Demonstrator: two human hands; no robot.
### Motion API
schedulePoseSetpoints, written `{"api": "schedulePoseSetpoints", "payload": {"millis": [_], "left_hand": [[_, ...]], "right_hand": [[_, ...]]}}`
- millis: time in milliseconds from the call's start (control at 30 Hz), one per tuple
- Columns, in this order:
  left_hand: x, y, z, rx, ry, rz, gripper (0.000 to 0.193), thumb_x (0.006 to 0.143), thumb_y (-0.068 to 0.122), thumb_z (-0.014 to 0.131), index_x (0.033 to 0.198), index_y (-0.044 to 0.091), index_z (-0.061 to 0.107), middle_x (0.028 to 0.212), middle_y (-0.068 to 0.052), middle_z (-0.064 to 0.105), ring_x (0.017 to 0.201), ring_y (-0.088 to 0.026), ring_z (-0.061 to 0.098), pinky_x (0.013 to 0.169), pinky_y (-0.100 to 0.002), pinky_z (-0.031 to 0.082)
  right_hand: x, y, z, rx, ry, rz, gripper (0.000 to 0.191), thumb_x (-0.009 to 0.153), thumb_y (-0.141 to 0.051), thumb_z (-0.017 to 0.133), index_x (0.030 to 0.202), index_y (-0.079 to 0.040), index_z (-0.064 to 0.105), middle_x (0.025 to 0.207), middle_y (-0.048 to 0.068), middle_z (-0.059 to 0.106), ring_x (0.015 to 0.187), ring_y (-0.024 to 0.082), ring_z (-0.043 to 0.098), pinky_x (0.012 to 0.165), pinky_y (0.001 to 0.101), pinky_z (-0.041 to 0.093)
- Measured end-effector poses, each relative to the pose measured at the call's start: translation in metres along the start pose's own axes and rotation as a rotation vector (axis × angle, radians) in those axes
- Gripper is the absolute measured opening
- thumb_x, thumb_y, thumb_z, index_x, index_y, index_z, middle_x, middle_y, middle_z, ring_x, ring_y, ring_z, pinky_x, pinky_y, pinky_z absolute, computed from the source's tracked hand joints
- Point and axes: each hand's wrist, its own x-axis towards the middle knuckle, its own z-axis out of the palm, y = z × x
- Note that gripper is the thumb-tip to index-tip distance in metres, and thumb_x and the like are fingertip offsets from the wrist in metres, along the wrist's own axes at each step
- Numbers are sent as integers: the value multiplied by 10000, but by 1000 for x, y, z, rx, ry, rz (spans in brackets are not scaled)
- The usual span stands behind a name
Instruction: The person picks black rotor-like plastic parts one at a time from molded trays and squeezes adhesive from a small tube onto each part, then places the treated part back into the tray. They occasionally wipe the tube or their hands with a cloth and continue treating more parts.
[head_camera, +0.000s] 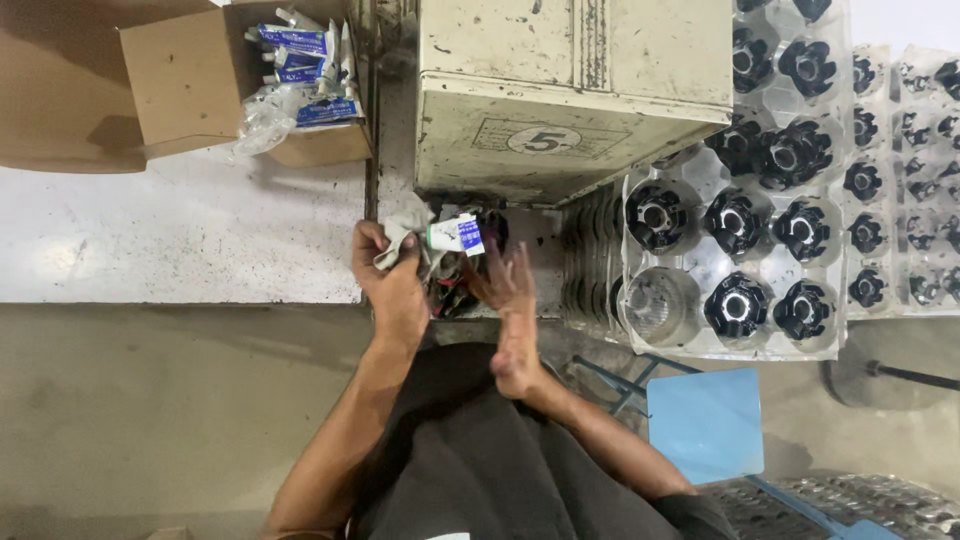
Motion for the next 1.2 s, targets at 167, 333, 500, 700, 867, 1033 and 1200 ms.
{"api": "schedulePoseSetpoints", "payload": {"millis": [167,333,500,700,867,1033,1200], "left_hand": [[-6,24,-13,175,-82,127,392,903,-209,605,936,122,397,943,19,488,858,-72,473,719,-209,423],[-23,29,-15,606,-296,338,352,829,-195,603,931,91,427,905,32,448,840,-81,435,769,-215,390],[-29,37,-17,674,-410,315,328,803,-186,587,917,86,445,889,30,487,813,-76,461,744,-205,403],[-14,26,-26,219,4,-25,350,838,-194,646,1007,90,530,957,33,556,827,-62,537,693,-214,482],[-33,5,-36,353,-132,-66,348,868,-178,720,1146,8,626,1063,-40,678,965,-112,649,827,-239,549],[-57,-19,-28,523,-181,63,281,882,-123,706,1122,6,638,1036,-57,713,946,-99,689,831,-244,573],[-50,-15,-32,768,-149,277,230,846,-76,775,1025,22,671,907,-42,714,839,-67,666,753,-228,539]], "right_hand": [[23,-14,-28,199,111,81,811,1066,-552,561,1607,-5,306,1636,243,419,1529,371,440,1313,513,307],[40,-21,-30,-473,2,185,351,966,-184,740,1260,5,701,1189,151,771,1170,236,735,1230,447,406],[47,-5,-34,-211,-86,486,243,873,-149,816,1051,-4,739,922,47,752,886,128,652,812,284,532],[34,32,-37,614,137,750,152,927,-151,749,1026,-56,684,968,20,732,890,133,658,817,299,527],[25,57,-19,715,277,719,144,972,-120,711,1091,-41,687,1002,24,714,925,137,656,864,306,530],[18,68,5,405,383,598,166,987,-107,708,1124,-15,691,1038,3,710,968,81,635,889,264,522],[14,70,21,352,413,553,202,979,-112,713,1141,4,683,1005,4,709,916,72,620,799,251,509]]}}
